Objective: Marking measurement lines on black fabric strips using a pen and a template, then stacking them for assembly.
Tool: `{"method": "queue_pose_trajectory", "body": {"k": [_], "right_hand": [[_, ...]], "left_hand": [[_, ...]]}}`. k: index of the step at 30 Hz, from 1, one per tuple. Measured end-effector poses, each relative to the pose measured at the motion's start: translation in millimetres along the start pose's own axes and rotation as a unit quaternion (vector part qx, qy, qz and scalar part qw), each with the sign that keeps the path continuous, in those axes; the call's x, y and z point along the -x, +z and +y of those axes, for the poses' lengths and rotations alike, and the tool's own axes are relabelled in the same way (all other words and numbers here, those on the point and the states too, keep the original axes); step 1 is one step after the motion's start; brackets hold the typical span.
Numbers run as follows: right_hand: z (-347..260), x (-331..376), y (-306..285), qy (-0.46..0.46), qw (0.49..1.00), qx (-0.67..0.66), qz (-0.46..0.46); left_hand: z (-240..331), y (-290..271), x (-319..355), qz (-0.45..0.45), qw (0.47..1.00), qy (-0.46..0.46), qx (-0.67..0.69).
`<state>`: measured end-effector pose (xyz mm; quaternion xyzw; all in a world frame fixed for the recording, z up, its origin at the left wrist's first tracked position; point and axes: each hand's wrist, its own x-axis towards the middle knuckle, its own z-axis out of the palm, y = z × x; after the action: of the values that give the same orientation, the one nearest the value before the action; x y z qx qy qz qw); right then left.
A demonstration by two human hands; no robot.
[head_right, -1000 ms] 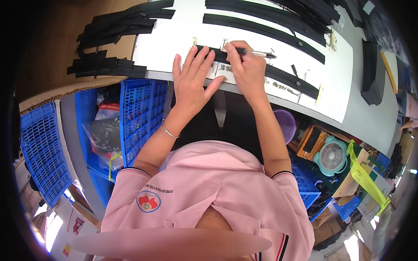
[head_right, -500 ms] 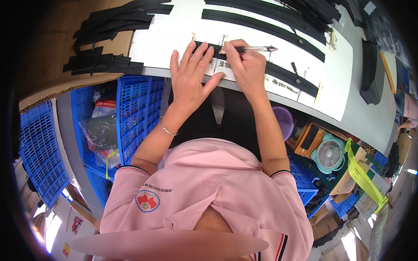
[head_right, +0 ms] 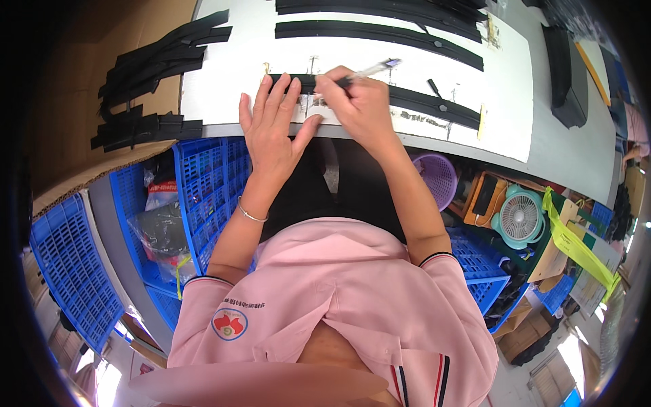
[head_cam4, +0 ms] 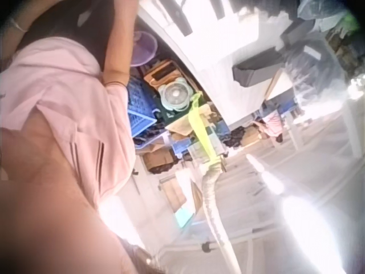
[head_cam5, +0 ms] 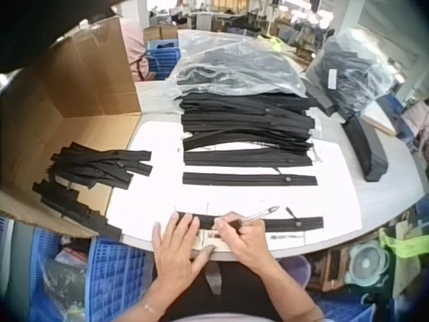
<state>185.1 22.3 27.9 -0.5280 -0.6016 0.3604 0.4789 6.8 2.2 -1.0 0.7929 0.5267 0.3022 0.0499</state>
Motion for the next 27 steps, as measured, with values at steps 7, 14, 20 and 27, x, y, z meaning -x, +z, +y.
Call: {"method": "queue_pose_trajectory", "body": {"k": [7,14,20,27], "right_hand": [[13,20,-63,0.029,0.981,0.054,0.185],[24,22,-67,0.053,0.979,0.056,0.191],[23,20,-62,0.046,0.980,0.047,0.186],[24,20,-64,0.034,0.982,0.073,0.171]], "left_hand": [[-3,1,1,0.002,1.000,0.014,-0.003],[22,-6,-9,-0.037,0.999,0.012,0.026],[67,21,-20,-0.078,0.981,0.078,0.161],[73,30,-21,-0.091,0.987,0.059,0.119]]}}
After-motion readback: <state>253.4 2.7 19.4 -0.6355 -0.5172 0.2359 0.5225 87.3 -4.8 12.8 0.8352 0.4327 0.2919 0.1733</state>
